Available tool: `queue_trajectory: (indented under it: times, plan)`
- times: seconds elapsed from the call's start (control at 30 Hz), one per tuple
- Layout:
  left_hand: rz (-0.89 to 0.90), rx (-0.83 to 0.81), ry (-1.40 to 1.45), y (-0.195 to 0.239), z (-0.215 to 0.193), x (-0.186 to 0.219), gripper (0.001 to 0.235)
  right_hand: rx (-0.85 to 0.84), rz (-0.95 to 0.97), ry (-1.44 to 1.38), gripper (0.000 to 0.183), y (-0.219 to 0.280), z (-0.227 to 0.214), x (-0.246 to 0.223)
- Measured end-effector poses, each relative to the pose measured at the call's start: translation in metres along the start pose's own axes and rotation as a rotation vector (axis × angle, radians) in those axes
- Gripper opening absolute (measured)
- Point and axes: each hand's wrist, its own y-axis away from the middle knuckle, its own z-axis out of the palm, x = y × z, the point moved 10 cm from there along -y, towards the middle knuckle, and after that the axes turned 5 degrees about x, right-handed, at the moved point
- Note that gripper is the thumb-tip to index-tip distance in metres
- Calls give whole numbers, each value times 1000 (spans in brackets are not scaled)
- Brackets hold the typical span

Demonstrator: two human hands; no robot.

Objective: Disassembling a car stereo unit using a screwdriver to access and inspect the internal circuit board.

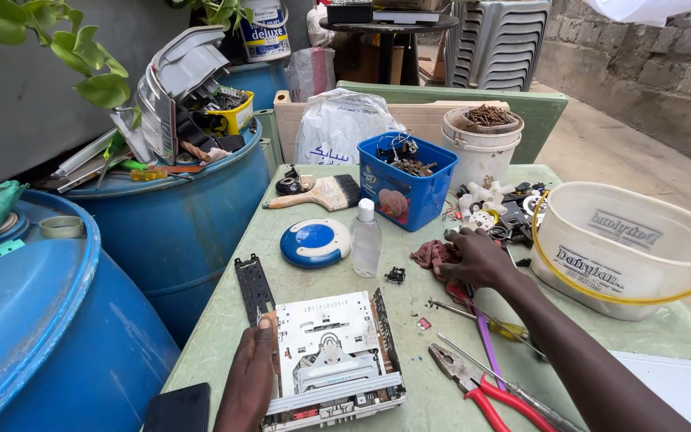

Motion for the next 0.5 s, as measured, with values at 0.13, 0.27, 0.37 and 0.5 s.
queue_trajectory:
  times: [0.13, 0.27, 0.37, 0.5]
  plan:
    - [23, 58, -122, -10, -5, -8, 56, -90, 38, 108, 35, -9, 24, 7]
    - [70, 115, -344, -12, -12, -11, 64, -65, 1, 111, 44, -14, 24, 7]
    - [204, 177, -429, -15, -12, -9, 63, -1, -3, 77, 62, -15, 6, 1]
    - [231, 319, -457, -30, -19, -26, 56, 77, -136, 45, 39, 16, -67, -115]
